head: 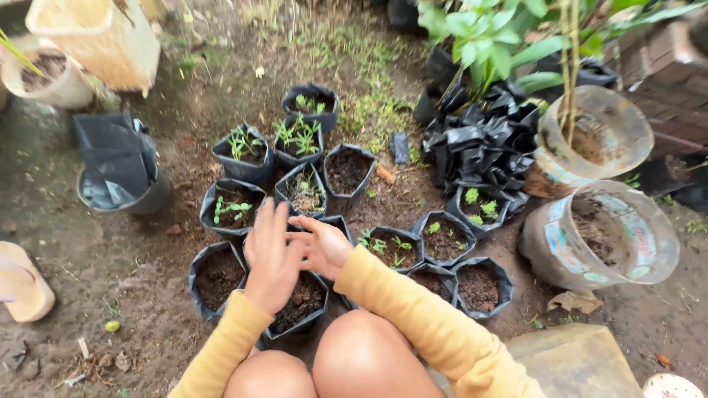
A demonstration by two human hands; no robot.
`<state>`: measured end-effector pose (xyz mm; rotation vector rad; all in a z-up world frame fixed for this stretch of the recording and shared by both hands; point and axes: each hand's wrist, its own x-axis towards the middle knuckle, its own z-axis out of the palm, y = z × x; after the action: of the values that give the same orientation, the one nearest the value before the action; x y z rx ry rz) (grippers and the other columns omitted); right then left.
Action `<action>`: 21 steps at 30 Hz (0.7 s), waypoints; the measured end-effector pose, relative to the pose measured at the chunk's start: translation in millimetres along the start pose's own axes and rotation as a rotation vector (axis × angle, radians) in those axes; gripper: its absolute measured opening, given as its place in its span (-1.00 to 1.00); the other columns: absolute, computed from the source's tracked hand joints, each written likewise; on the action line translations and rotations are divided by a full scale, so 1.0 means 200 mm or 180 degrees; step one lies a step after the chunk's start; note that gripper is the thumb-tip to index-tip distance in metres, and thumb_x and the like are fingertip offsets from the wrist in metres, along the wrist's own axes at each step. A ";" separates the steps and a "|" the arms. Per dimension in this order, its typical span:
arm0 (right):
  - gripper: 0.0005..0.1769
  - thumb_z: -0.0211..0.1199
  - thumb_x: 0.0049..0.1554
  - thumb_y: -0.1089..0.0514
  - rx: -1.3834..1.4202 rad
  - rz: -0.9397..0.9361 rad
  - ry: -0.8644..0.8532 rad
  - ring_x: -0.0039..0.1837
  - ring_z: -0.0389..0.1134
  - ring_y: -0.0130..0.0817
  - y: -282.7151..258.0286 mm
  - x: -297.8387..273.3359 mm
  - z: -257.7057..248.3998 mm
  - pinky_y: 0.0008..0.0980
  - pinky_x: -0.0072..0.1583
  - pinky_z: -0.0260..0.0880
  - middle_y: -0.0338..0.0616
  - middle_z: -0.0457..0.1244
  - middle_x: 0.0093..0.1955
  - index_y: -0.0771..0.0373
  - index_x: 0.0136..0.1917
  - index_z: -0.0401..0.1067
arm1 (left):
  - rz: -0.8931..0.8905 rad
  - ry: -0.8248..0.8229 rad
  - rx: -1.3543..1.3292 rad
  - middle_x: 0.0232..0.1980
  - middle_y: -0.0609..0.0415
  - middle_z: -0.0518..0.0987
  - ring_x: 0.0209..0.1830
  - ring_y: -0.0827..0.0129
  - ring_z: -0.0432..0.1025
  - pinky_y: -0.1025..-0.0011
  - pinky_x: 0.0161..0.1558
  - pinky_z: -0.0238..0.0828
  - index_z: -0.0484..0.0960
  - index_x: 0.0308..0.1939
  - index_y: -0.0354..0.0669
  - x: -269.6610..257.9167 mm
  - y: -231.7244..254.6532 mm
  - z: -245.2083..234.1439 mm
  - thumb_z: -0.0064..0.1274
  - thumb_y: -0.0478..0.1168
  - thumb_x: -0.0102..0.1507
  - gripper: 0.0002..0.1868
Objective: Arranging seedlings in polybags and firming the soil around them in a nursery setting.
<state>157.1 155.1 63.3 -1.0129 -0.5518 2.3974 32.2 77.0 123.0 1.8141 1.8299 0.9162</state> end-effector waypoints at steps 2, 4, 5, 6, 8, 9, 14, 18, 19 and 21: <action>-0.51 0.14 0.30 -0.26 0.0189 -0.0107 0.0036 0.06 0.49 -0.05 -0.01 0.07 -0.01 -0.02 0.05 0.54 0.00 0.33 0.25 -0.01 0.36 0.36 | 0.0270 -0.0009 0.0206 0.69 -0.19 -0.15 0.66 -0.08 -0.24 -0.23 0.44 -0.52 0.05 0.60 -0.10 0.04 0.07 0.00 -0.23 -0.05 0.41 -0.32; -0.55 0.14 0.31 -0.26 0.0395 -0.0187 0.0082 -0.04 0.51 -0.06 -0.06 0.04 0.05 -0.10 0.02 0.55 -0.01 0.38 0.16 0.02 0.29 0.41 | 0.0511 -0.0038 0.0412 0.72 -0.05 -0.18 0.69 0.06 -0.29 -0.21 0.43 -0.64 0.07 0.59 -0.05 0.06 0.03 0.08 -0.24 0.01 0.42 -0.33; -0.45 0.06 0.31 -0.34 0.0543 -0.0186 -0.0021 0.02 0.48 -0.04 -0.11 -0.03 0.11 -0.08 0.08 0.51 0.03 0.37 0.16 0.11 0.28 0.39 | 0.0225 -0.0113 0.0917 0.71 0.04 -0.12 0.67 0.14 -0.22 -0.18 0.44 -0.59 0.03 0.61 0.07 0.08 -0.05 0.14 -0.33 0.02 0.45 -0.37; -0.33 -0.01 0.32 -0.41 0.0709 -0.0191 -0.0113 0.08 0.46 -0.02 -0.15 -0.11 0.17 -0.06 0.15 0.48 0.06 0.36 0.15 0.20 0.27 0.37 | -0.0055 -0.0201 0.1418 0.70 0.12 -0.07 0.65 0.21 -0.15 -0.16 0.46 -0.55 0.00 0.62 0.20 0.09 -0.12 0.21 -0.42 0.04 0.49 -0.41; -0.21 -0.10 0.30 -0.49 0.0630 -0.0264 -0.0147 0.33 0.23 0.12 -0.20 -0.14 0.16 0.23 0.27 0.24 0.13 0.14 0.39 0.16 0.46 0.13 | -0.0748 -0.0194 0.0496 0.51 0.12 0.16 0.53 0.31 0.02 -0.06 0.47 -0.38 0.16 0.53 0.15 0.13 -0.08 0.07 -0.45 0.14 0.45 -0.42; -0.03 -0.19 0.27 -0.57 0.0544 -0.0304 -0.0170 0.58 -0.01 0.25 -0.22 -0.15 0.15 0.53 0.40 0.01 0.20 -0.08 0.63 0.11 0.65 -0.10 | -0.1458 -0.0204 -0.0448 0.32 0.12 0.39 0.40 0.40 0.19 0.03 0.49 -0.22 0.33 0.44 0.10 0.16 -0.06 0.00 -0.47 0.25 0.42 -0.37; -0.46 -0.03 0.31 -0.32 0.0237 -0.1270 0.0204 0.43 0.07 0.00 -0.43 -0.34 0.48 0.11 0.38 0.04 -0.05 0.00 0.43 -0.05 0.42 0.15 | -0.2766 -0.0435 -0.1239 0.52 -0.27 0.13 0.52 -0.16 0.09 -0.37 0.37 -0.06 0.22 0.48 0.03 0.27 -0.82 0.19 -0.10 0.55 0.23 -0.04; -0.32 0.08 0.28 -0.04 -0.0955 -0.2861 0.0566 0.65 -0.06 0.15 -0.51 -0.43 0.84 0.17 0.59 -0.12 0.23 -0.05 0.64 0.18 0.60 0.08 | -0.2856 0.0009 -0.3607 0.66 -0.31 -0.35 0.68 -0.27 -0.40 -0.66 0.33 -0.51 -0.25 0.62 -0.01 0.34 -0.19 -0.19 -0.34 0.45 0.36 -0.03; -0.32 0.08 0.28 -0.04 -0.0943 -0.2873 0.0573 0.65 -0.06 0.15 -0.50 -0.48 0.87 0.17 0.59 -0.12 0.23 -0.05 0.64 0.18 0.60 0.08 | -0.2849 -0.0003 -0.3596 0.66 -0.31 -0.35 0.68 -0.27 -0.40 -0.66 0.33 -0.51 -0.25 0.62 -0.01 0.35 -0.17 -0.22 -0.34 0.45 0.36 -0.03; -0.35 -0.07 0.28 -0.05 -0.2103 -0.3029 0.0492 0.62 0.03 0.16 -0.48 -0.56 0.92 0.07 0.62 -0.06 0.32 0.07 0.56 0.33 0.53 0.16 | -0.2401 0.0250 -0.4234 0.18 0.09 0.54 0.14 0.10 0.43 -0.32 0.12 0.30 0.48 0.24 0.04 0.38 -0.12 -0.27 -0.31 0.40 0.38 -0.35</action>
<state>114.8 136.4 295.0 -0.8643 -1.4313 1.2944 -28.6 145.0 157.3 0.2556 1.1560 1.3426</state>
